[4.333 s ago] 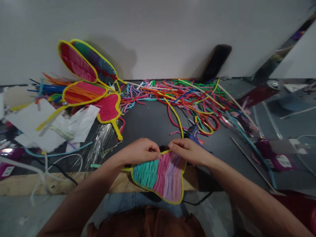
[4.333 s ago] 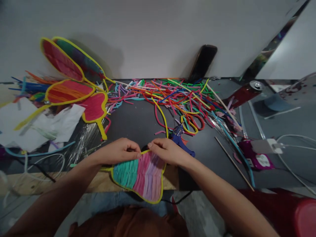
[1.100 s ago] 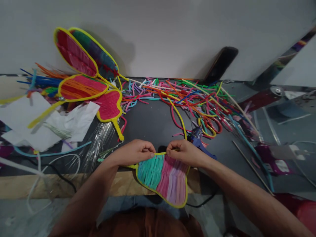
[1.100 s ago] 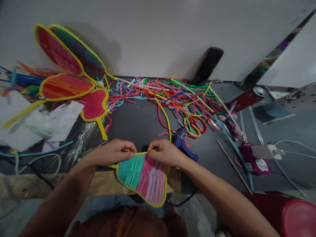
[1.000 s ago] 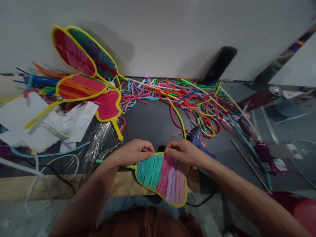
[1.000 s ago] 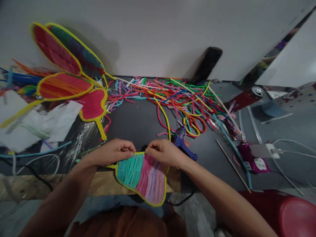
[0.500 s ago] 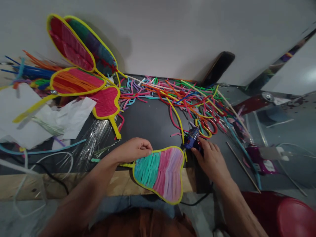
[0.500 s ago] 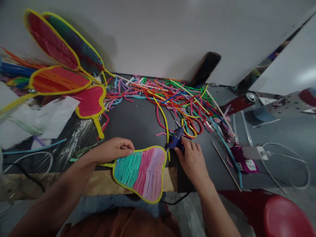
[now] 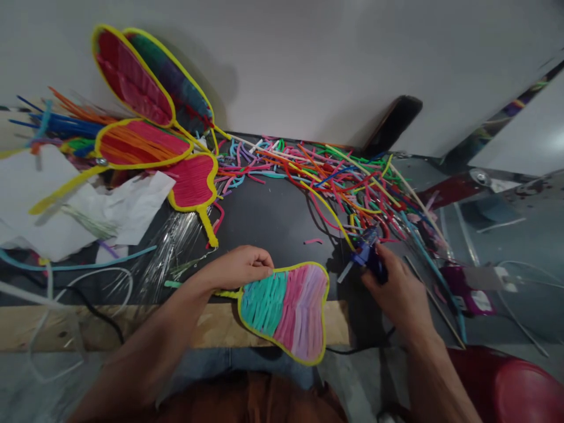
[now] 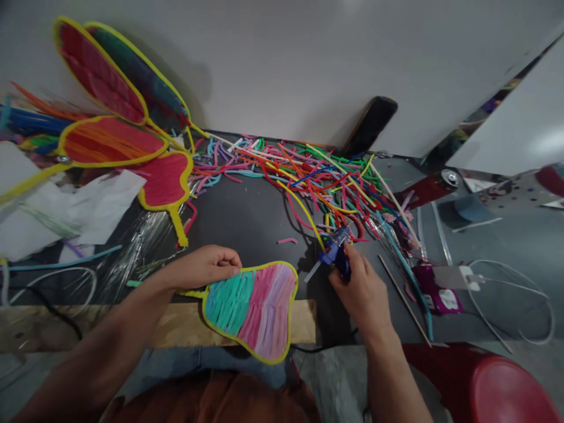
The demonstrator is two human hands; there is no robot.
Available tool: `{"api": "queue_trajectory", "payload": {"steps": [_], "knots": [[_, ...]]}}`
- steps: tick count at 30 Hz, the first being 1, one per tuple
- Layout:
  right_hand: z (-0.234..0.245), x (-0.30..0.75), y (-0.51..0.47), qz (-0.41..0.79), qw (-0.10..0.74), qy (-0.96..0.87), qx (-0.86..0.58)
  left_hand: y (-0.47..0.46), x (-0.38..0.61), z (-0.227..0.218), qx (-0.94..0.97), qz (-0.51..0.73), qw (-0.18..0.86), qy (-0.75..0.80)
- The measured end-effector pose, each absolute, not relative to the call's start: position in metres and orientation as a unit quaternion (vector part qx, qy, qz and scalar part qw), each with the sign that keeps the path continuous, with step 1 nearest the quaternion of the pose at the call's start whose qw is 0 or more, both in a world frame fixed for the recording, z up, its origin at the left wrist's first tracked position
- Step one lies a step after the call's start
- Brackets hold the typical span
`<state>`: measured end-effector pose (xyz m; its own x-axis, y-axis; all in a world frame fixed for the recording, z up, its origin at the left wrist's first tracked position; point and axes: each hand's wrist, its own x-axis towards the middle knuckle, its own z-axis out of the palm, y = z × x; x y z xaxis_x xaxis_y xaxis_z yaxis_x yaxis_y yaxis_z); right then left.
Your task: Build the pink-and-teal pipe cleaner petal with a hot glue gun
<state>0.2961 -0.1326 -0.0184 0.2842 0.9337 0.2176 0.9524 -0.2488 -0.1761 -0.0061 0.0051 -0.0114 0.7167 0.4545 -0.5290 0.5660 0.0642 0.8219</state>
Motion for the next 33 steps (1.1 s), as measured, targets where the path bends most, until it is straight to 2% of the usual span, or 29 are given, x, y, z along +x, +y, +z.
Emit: {"api": "queue_trajectory", "payload": {"steps": [3, 6, 8, 13, 20, 33], "knots": [[-0.014, 0.301, -0.139, 0.012, 0.216, -0.55, -0.807, 0.005, -0.006, -0.011, 0.681, -0.044, 0.628, 0.374], [-0.007, 0.295, -0.146, 0.13, 0.326, -0.524, -0.776, 0.004, -0.005, -0.008, 0.687, -0.048, 0.619, 0.378], [-0.004, 0.285, -0.152, 0.213, 0.358, -0.529, -0.739, 0.004, -0.004, -0.007, 0.689, -0.051, 0.615, 0.38], [-0.009, 0.26, -0.167, 0.311, 0.317, -0.627, -0.64, 0.004, -0.006, -0.008, 0.715, -0.047, 0.59, 0.373], [-0.01, 0.238, -0.163, 0.286, 0.249, -0.726, -0.574, 0.003, -0.007, -0.013, 0.712, -0.04, 0.595, 0.371], [-0.018, 0.234, -0.155, 0.29, 0.229, -0.735, -0.568, 0.003, -0.004, -0.007, 0.724, -0.046, 0.578, 0.374]]}}
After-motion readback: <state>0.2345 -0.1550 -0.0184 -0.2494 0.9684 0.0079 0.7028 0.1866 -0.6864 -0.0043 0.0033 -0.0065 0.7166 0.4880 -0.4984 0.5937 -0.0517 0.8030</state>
